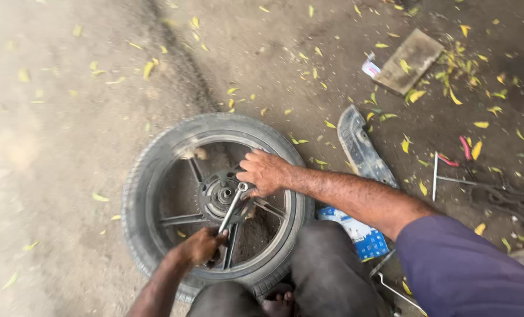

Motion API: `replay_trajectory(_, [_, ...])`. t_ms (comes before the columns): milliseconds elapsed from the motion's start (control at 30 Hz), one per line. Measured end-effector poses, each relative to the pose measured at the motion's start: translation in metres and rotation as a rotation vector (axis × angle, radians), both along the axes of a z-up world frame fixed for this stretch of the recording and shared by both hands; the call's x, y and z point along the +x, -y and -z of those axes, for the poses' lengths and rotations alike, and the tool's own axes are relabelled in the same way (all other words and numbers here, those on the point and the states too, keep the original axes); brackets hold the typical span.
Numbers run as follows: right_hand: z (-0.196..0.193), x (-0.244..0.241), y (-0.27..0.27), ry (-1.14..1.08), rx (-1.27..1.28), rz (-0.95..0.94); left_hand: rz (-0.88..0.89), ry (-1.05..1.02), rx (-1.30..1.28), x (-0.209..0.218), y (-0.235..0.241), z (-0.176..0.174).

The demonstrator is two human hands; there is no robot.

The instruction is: The person removes a sprocket from a motorcycle wheel using a T-handle wrench and a hammer. They then reattach the sprocket and secure it with a nut.

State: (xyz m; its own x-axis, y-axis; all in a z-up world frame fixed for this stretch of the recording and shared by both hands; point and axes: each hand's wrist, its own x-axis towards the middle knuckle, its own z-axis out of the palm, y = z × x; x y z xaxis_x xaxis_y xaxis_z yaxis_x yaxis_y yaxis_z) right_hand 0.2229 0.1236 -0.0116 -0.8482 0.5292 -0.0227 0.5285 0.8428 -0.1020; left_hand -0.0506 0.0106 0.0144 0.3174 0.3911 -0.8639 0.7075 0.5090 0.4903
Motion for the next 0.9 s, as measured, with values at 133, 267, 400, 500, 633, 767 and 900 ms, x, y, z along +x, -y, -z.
replay_trajectory(133, [0.005,-0.01,0.002,0.024,-0.015,-0.003,0.121,-0.172,0.063,-0.012,-0.003,0.011])
replay_trajectory(267, [0.001,0.007,0.001,-0.067,-0.081,0.02,0.311,-0.272,0.231,0.01,0.003,0.018])
replay_trajectory(400, [-0.009,0.013,0.0,-0.026,-0.045,-0.005,0.219,-0.275,0.167,0.031,-0.001,0.004])
replay_trajectory(500, [-0.011,0.006,0.001,0.054,-0.074,-0.01,0.173,-0.441,0.426,0.03,0.025,-0.013])
replay_trajectory(633, [-0.001,0.01,-0.009,0.125,-0.108,-0.006,-0.488,-0.503,0.354,0.043,0.072,-0.018])
replay_trajectory(767, [0.003,0.008,-0.009,0.342,-0.171,0.028,-1.504,0.244,0.148,0.041,0.105,-0.003])
replay_trajectory(900, [0.008,0.012,-0.005,0.062,0.066,-0.05,-1.751,0.456,-0.001,0.068,0.103,0.008])
